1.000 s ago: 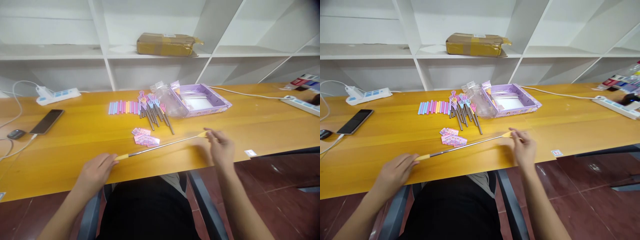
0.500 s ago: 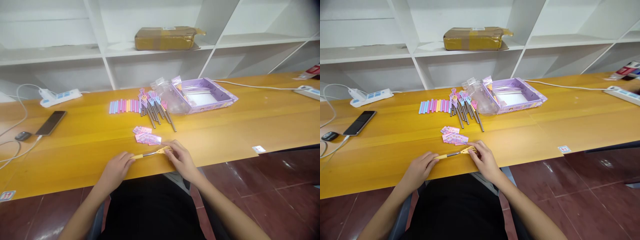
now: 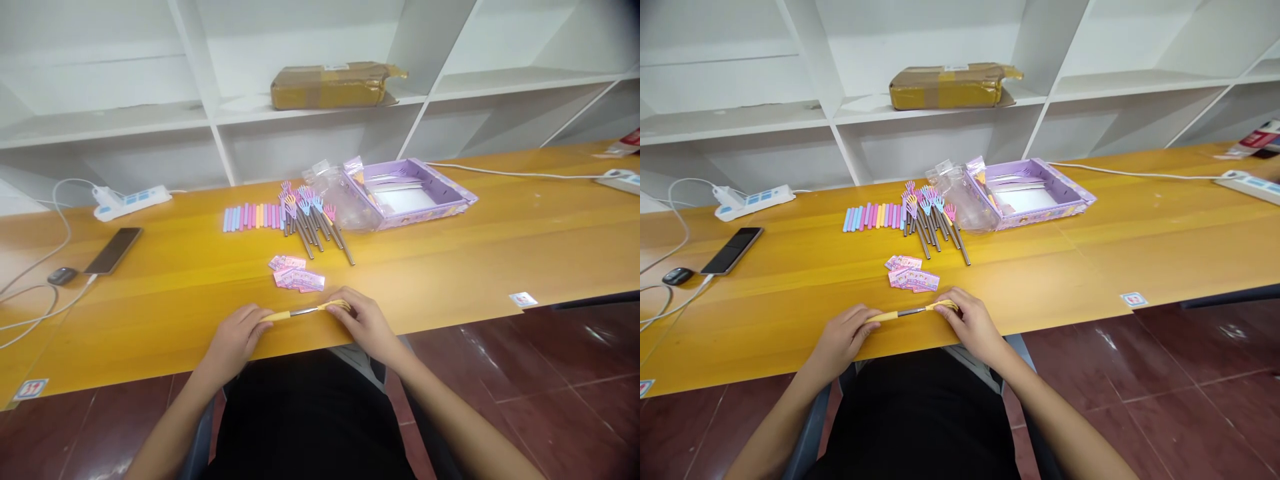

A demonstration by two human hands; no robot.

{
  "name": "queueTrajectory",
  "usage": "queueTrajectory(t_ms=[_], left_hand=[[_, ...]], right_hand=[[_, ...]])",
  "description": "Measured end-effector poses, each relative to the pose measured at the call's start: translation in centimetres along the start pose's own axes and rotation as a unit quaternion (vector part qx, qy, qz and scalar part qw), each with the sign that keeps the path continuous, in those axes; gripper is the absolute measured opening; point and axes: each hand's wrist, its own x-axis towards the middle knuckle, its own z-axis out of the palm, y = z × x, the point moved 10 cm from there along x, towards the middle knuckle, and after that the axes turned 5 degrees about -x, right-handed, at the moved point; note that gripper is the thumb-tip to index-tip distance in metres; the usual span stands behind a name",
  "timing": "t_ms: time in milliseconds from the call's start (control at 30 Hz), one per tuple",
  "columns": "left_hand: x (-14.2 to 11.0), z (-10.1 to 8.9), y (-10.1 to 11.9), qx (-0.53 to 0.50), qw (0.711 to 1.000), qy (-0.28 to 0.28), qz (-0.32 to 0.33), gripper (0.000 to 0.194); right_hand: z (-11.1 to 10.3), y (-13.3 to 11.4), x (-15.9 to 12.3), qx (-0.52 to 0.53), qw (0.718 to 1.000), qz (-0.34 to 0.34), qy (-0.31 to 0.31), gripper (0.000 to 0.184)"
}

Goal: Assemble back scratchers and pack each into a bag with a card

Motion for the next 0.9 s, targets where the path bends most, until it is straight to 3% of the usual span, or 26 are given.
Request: queueTrajectory(t_ms=[200, 333, 433, 500, 567, 633, 733, 900], left_hand=[[-0.6, -0.7, 4.2, 0.199, 0.974, 0.032, 0.1, 0.024], [-1.4, -3.0, 4.4, 0.242, 0.963, 0.038, 0.113, 0.015], [-2.9, -6.9, 0.7, 0.232, 0.966, 0.034, 0.108, 0.016], [-4.6, -10.0, -2.8, 0.225, 0.968, 0.037, 0.105, 0.016], [-6.6, -13.4, -6.5, 0.249, 0.963, 0.081, 0.067, 0.02], [-8.2, -15.2, -9.3, 0.27, 0.957, 0.099, 0.025, 0.021], [-9.1, -14.4, -10.5, 0.258, 0.963, 0.078, 0.009, 0.028], [-8.0, -11.3, -10.0, 0.202, 0.978, 0.04, -0.043, 0.038]], right_hand=[[-1.5, -1.6, -0.1, -0.009, 1.0, -0.021, -0.004, 0.034], [-6.3, -2.3, -0.5, -0.068, 0.996, -0.038, 0.038, 0.028], [-12.4, -0.5, -1.8, -0.117, 0.989, -0.05, 0.079, 0.024], [-17.8, 1.5, -3.6, -0.152, 0.976, -0.049, 0.15, 0.021], [-23.1, 3.3, -6.3, -0.198, 0.946, -0.045, 0.255, 0.024], [-26.1, 5.1, -8.3, -0.244, 0.922, -0.011, 0.299, 0.027], [-27.2, 8.2, -9.8, -0.228, 0.916, 0.082, 0.321, 0.032], [-25.7, 12.0, -10.1, -0.12, 0.894, 0.216, 0.374, 0.035]])
